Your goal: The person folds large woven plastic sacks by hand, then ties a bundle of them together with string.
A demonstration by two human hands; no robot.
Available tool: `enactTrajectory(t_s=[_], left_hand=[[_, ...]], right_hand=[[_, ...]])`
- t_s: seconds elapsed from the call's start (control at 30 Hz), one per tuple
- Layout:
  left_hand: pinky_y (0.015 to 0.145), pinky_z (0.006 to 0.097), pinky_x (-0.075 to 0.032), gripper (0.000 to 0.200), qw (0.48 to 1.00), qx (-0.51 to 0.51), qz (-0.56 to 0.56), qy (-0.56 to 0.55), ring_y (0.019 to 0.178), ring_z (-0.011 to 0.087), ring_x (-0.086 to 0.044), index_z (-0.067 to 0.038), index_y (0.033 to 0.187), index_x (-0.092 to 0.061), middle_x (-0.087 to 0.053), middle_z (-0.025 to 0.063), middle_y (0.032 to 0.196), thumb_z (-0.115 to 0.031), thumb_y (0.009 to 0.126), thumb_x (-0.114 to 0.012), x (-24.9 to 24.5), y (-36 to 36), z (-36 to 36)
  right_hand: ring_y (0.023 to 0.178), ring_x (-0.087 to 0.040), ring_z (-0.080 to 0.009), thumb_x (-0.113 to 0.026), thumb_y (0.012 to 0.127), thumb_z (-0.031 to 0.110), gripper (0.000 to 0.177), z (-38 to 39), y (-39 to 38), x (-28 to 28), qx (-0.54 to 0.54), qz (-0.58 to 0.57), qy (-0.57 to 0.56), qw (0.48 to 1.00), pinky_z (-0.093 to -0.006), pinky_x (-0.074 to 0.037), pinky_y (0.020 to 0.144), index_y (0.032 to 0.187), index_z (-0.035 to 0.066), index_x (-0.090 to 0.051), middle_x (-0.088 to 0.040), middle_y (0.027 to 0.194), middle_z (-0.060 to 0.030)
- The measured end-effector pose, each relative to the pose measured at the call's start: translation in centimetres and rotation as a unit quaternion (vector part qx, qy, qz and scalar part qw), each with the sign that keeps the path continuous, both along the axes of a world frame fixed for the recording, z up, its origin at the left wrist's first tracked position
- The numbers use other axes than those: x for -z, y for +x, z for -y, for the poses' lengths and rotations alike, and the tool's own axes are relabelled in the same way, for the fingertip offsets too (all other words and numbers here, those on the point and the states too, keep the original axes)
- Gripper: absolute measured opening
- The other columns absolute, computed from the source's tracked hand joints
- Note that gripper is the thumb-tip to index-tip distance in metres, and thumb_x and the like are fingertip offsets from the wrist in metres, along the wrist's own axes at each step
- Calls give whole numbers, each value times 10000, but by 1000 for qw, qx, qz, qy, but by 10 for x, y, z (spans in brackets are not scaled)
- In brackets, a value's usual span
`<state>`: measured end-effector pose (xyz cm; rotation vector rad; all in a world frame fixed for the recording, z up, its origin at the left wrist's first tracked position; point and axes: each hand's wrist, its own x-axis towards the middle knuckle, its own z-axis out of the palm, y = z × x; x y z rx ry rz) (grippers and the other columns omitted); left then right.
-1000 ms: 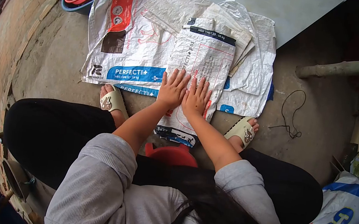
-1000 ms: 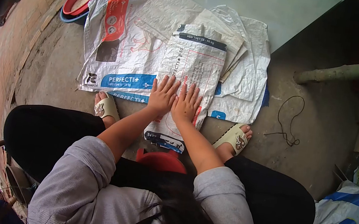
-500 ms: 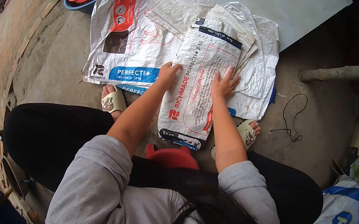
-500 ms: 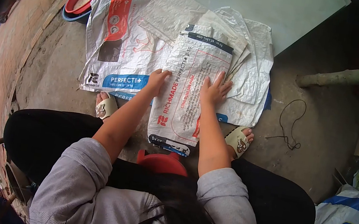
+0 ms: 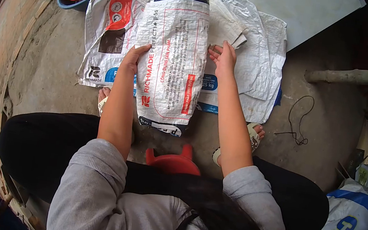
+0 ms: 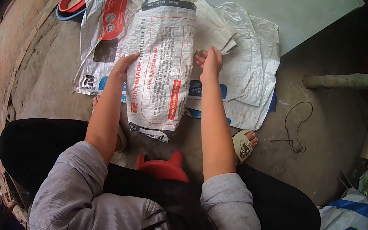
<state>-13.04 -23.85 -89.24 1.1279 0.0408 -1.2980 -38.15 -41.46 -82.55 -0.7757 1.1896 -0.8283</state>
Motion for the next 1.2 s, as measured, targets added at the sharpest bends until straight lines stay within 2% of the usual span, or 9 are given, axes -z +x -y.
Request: enactTrajectory(t_s=[0.1,0.17,0.43,0.53,0.57,0.63,0.77,0.87,1.2], left_hand=[[762,382,-576,396,992,-94,35,-75,853,234,-678,-25,1119,-585,-683,127,956,-127,766,-732,-21,39,-21],[768,384,-575,419,992,-112,35,-38,849,240,-679,-8,1132,-578,-682,136,971,-144,768,-735,-14,76,-36],[759,420,-555,480,947,-128,252,151,873,299,-670,25,1159,-547,-660,163,1046,-123,738,-725,1,113,-29],[954,473,-410,617,691,-130,492,513,1126,340,-540,-84,1274,-496,-583,185,1192,-239,717,-711,-34,71,0],[954,473,-410,617,692,-132,491,513,1126,340,-540,-84,1274,-496,-583,185,1192,-239,717,-711,-37,51,13],[973,451,-372,592,449,-203,723,485,1158,333,-493,-126,1266,-520,-543,164,1238,-232,706,-682,-41,28,32],[909,424,-431,540,690,-122,686,194,1048,357,-557,-69,1228,-539,-586,193,1138,-198,714,-638,-35,-37,94],[742,354,-494,761,937,65,329,97,899,285,-615,48,1339,-416,-604,233,1060,-278,717,-710,4,-108,122],[563,276,-415,235,997,-54,-55,-6,632,103,-462,-41,982,-503,-481,22,728,-175,854,-647,37,-186,94]], right_hand=[[794,-592,-205,-586,904,276,303,17,-2,13,-45,-72,-87,993,-336,-497,682,1124,68,-570,-550,1021,-95],[921,-569,-266,-631,855,217,288,22,-6,26,-49,-386,-444,807,-384,-474,800,1115,94,-607,-547,1061,-114],[1317,-350,-336,-698,777,254,500,-3,-28,64,-210,-538,-463,672,-489,-272,1076,1241,111,-579,-335,1467,-154],[1284,-424,-276,-694,786,280,514,-2,-37,79,-263,-529,-441,676,-460,-304,1064,1248,95,-566,-444,1404,-118],[1266,-451,-255,-688,792,288,521,-4,-38,78,-287,-549,-418,665,-453,-314,1060,1257,94,-557,-478,1381,-106],[1105,-575,-255,-674,791,259,394,-7,-39,89,-212,-541,-501,642,-420,-397,970,1145,92,-626,-616,1205,-95],[790,-635,-332,-669,767,196,134,8,-37,72,-288,-594,-376,651,-414,-464,783,862,102,-677,-682,848,-107],[786,-643,-325,-655,762,146,104,8,-40,75,-293,-612,-466,567,-396,-448,870,834,72,-641,-674,824,-132],[853,-659,-343,-592,804,138,166,-39,-46,44,-386,-620,-346,589,-432,-458,911,936,54,-648,-679,850,-184]])
